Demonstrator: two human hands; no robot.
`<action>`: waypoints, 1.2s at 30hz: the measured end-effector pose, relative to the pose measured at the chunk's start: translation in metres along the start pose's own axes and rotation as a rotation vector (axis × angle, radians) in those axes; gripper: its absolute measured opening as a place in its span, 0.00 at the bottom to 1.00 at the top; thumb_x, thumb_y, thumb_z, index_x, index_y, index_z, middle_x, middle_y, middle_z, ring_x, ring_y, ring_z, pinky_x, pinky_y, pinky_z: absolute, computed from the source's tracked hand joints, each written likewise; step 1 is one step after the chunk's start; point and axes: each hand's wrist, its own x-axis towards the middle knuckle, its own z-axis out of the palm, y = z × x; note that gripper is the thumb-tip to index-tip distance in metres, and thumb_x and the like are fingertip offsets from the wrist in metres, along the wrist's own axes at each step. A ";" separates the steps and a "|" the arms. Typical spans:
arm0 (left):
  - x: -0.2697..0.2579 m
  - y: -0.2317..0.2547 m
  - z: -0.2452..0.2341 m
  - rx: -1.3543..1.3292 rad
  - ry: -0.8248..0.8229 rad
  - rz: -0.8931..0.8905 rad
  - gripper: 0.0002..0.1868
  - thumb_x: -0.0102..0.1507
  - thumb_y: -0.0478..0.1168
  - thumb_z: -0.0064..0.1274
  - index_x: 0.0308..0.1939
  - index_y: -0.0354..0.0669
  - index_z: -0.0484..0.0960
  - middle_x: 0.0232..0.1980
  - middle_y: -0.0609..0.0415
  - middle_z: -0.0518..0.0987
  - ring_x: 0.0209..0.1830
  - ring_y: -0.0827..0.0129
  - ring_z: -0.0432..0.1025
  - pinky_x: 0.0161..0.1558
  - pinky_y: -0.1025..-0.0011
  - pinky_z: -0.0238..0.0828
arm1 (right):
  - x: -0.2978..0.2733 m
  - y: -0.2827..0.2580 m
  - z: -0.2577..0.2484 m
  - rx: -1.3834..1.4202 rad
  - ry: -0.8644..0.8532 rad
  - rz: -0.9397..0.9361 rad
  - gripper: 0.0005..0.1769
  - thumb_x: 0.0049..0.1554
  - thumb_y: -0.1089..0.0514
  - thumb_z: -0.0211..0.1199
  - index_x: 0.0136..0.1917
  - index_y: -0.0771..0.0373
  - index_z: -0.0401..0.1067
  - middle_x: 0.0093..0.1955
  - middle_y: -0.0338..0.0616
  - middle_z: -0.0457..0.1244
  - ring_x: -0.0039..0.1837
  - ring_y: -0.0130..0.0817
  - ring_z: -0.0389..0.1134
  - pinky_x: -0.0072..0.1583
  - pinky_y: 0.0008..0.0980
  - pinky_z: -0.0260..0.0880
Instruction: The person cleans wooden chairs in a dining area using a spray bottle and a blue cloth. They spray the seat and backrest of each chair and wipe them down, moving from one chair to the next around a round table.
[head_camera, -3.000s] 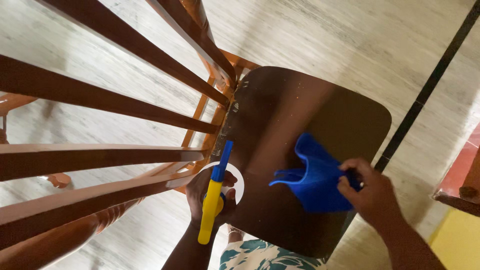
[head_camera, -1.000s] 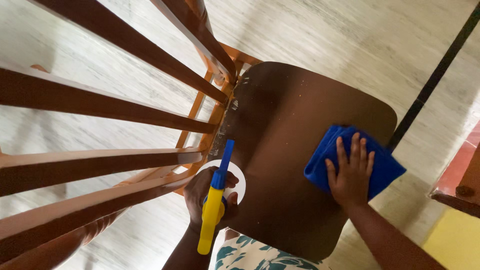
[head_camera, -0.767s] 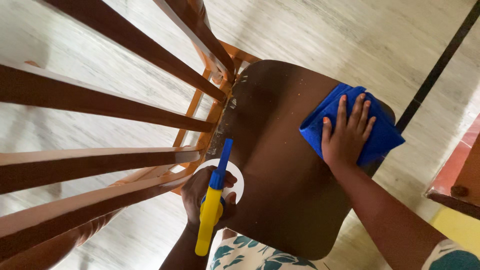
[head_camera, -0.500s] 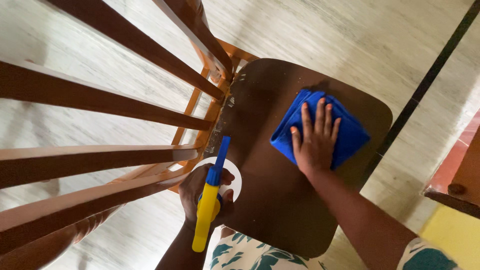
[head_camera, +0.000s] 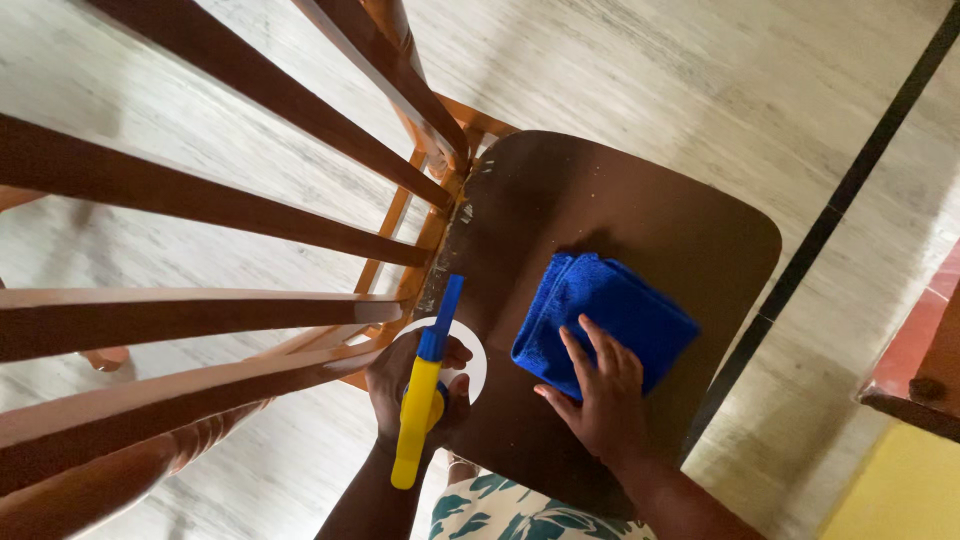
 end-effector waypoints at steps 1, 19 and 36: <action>0.000 0.000 0.001 -0.009 0.006 0.004 0.19 0.67 0.55 0.55 0.37 0.42 0.79 0.37 0.55 0.83 0.35 0.69 0.82 0.39 0.73 0.80 | -0.002 -0.001 -0.002 -0.025 -0.023 0.006 0.45 0.49 0.44 0.69 0.75 0.57 0.58 0.76 0.55 0.52 0.73 0.55 0.55 0.69 0.59 0.52; 0.015 0.049 0.002 -0.044 -0.002 -0.326 0.05 0.58 0.36 0.60 0.36 0.40 0.83 0.33 0.52 0.84 0.32 0.64 0.82 0.37 0.69 0.78 | 0.033 0.064 -0.063 0.599 0.116 0.626 0.26 0.51 0.68 0.65 0.63 0.54 0.72 0.54 0.49 0.71 0.54 0.37 0.73 0.56 0.33 0.72; 0.100 0.240 -0.028 -0.044 0.051 -0.515 0.16 0.59 0.50 0.63 0.34 0.40 0.85 0.30 0.49 0.84 0.30 0.63 0.81 0.38 0.64 0.78 | 0.036 0.009 -0.331 0.925 0.378 0.531 0.29 0.54 0.64 0.71 0.69 0.58 0.73 0.58 0.42 0.69 0.56 0.28 0.70 0.58 0.27 0.75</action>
